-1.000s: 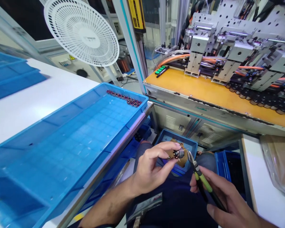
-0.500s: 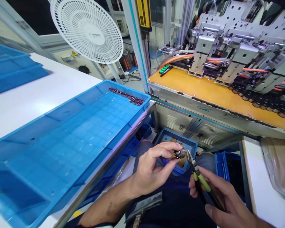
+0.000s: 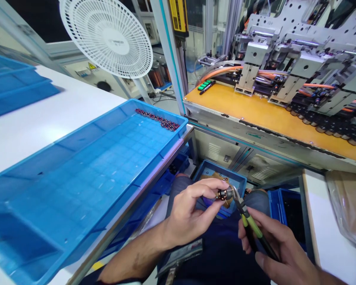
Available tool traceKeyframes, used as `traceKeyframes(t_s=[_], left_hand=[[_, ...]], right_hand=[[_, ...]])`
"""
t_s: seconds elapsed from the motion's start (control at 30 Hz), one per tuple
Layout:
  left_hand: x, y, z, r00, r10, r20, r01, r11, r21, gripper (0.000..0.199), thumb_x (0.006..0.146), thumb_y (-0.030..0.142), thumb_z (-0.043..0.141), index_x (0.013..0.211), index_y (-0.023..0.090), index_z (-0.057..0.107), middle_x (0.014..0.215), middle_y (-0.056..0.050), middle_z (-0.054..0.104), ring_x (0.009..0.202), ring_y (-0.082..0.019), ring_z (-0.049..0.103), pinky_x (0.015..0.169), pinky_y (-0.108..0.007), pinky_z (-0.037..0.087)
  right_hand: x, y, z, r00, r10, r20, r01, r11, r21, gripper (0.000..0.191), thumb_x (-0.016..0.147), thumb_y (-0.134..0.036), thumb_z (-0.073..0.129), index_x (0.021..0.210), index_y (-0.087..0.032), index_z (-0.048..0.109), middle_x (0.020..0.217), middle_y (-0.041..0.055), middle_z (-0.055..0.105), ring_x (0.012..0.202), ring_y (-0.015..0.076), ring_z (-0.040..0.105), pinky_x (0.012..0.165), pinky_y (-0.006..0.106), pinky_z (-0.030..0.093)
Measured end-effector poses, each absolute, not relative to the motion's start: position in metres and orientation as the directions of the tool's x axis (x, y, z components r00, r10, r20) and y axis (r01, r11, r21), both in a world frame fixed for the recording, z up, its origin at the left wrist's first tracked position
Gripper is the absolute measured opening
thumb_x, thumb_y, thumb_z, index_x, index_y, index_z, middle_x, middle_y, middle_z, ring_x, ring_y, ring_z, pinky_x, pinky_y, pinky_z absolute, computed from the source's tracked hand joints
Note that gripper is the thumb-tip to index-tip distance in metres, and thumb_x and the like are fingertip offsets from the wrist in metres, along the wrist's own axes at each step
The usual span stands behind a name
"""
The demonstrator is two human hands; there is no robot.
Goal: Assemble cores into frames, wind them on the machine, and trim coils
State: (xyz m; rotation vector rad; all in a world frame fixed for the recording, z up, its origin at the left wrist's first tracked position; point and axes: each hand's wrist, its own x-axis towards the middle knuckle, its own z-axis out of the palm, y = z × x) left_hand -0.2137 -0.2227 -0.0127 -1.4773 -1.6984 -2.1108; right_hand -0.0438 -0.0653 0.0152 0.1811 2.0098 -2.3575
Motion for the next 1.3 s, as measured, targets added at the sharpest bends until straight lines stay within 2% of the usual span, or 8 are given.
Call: traceKeyframes(t_s=[0.33, 0.63, 0.73, 0.8, 0.9, 1.0, 1.17, 1.3], left_hand=[[-0.214, -0.222, -0.012, -0.555, 0.480, 0.679, 0.570, -0.376, 0.731, 0.049, 0.072, -0.012, 0.066, 0.105, 0.020, 0.049, 0.108, -0.010, 0.072, 0.101, -0.021, 0.072, 0.092, -0.036, 0.059], [-0.216, -0.223, -0.011, -0.569, 0.487, 0.663, 0.554, -0.368, 0.747, 0.047, 0.073, -0.010, 0.067, 0.108, 0.020, 0.056, 0.105, -0.010, 0.072, 0.099, -0.021, 0.071, 0.090, -0.037, 0.059], [-0.219, -0.223, -0.011, -0.652, 0.518, 0.553, 0.405, -0.379, 0.832, 0.038, 0.074, -0.003, 0.072, 0.103, 0.020, 0.066, 0.104, -0.010, 0.072, 0.097, -0.020, 0.071, 0.085, -0.032, 0.059], [-0.221, -0.224, -0.014, -0.726, 0.577, 0.374, 0.144, -0.405, 0.903, 0.026, 0.074, 0.007, 0.077, 0.097, 0.019, 0.072, 0.103, -0.010, 0.072, 0.092, -0.018, 0.071, 0.079, -0.029, 0.059], [-0.224, -0.233, -0.022, -0.753, 0.655, 0.064, -0.288, -0.416, 0.862, 0.030, 0.064, 0.022, 0.088, 0.091, 0.019, 0.075, 0.099, -0.008, 0.072, 0.081, -0.015, 0.071, 0.070, -0.024, 0.058], [-0.225, -0.258, -0.028, -0.718, 0.680, -0.147, -0.482, -0.334, 0.810, 0.035, 0.057, 0.024, 0.092, 0.086, 0.018, 0.075, 0.091, -0.005, 0.075, 0.074, -0.012, 0.070, 0.067, -0.020, 0.055], [-0.250, -0.317, -0.023, -0.786, 0.539, -0.304, -0.434, -0.131, 0.891, 0.033, 0.070, 0.032, 0.085, 0.098, 0.016, 0.076, 0.093, -0.011, 0.078, 0.075, -0.015, 0.072, 0.070, -0.024, 0.058], [-0.325, -0.346, -0.026, -0.911, 0.303, -0.281, -0.294, 0.003, 0.956, 0.041, 0.068, 0.041, 0.083, 0.097, 0.013, 0.075, 0.094, -0.014, 0.078, 0.082, -0.024, 0.075, 0.077, -0.036, 0.062]], right_hand=[[-0.041, -0.062, 0.008, -0.978, 0.103, -0.180, 0.179, -0.016, -0.984, 0.057, 0.086, -0.021, 0.065, 0.141, -0.027, 0.051, 0.099, 0.0090, 0.065, 0.079, 0.0141, 0.063, 0.077, 0.032, 0.057], [-0.045, -0.059, 0.014, -0.958, 0.241, -0.155, 0.175, 0.066, -0.982, 0.048, 0.090, -0.027, 0.062, 0.138, -0.027, 0.054, 0.102, 0.0090, 0.068, 0.085, 0.0157, 0.067, 0.082, 0.030, 0.058], [-0.047, -0.052, 0.012, -0.962, 0.251, -0.110, 0.148, 0.137, -0.979, 0.049, 0.090, -0.027, 0.062, 0.138, -0.025, 0.054, 0.101, 0.0088, 0.069, 0.088, 0.0163, 0.069, 0.085, 0.029, 0.057], [-0.050, -0.048, 0.008, -0.970, 0.230, -0.081, 0.140, 0.256, -0.957, 0.048, 0.089, -0.024, 0.060, 0.137, -0.023, 0.056, 0.093, 0.0074, 0.070, 0.085, 0.0165, 0.070, 0.084, 0.026, 0.057], [-0.063, -0.035, 0.009, -0.982, 0.189, 0.020, 0.095, 0.583, -0.807, 0.050, 0.084, -0.020, 0.062, 0.133, -0.022, 0.060, 0.099, 0.0083, 0.073, 0.093, 0.0203, 0.072, 0.090, 0.027, 0.056], [-0.091, -0.005, 0.028, -0.965, 0.144, 0.221, 0.002, 0.842, -0.540, 0.050, 0.084, -0.026, 0.061, 0.134, -0.023, 0.059, 0.124, 0.0095, 0.068, 0.114, 0.0262, 0.066, 0.098, 0.033, 0.054], [-0.187, 0.075, 0.071, -0.871, 0.115, 0.478, 0.006, 0.974, -0.225, 0.057, 0.083, -0.037, 0.056, 0.136, -0.018, 0.055, 0.125, 0.0115, 0.066, 0.111, 0.0304, 0.066, 0.097, 0.041, 0.052], [-0.271, 0.121, 0.073, -0.900, 0.155, 0.407, 0.130, 0.988, -0.088, 0.057, 0.081, -0.033, 0.057, 0.133, -0.011, 0.058, 0.124, 0.0168, 0.066, 0.110, 0.0320, 0.065, 0.094, 0.039, 0.050]])
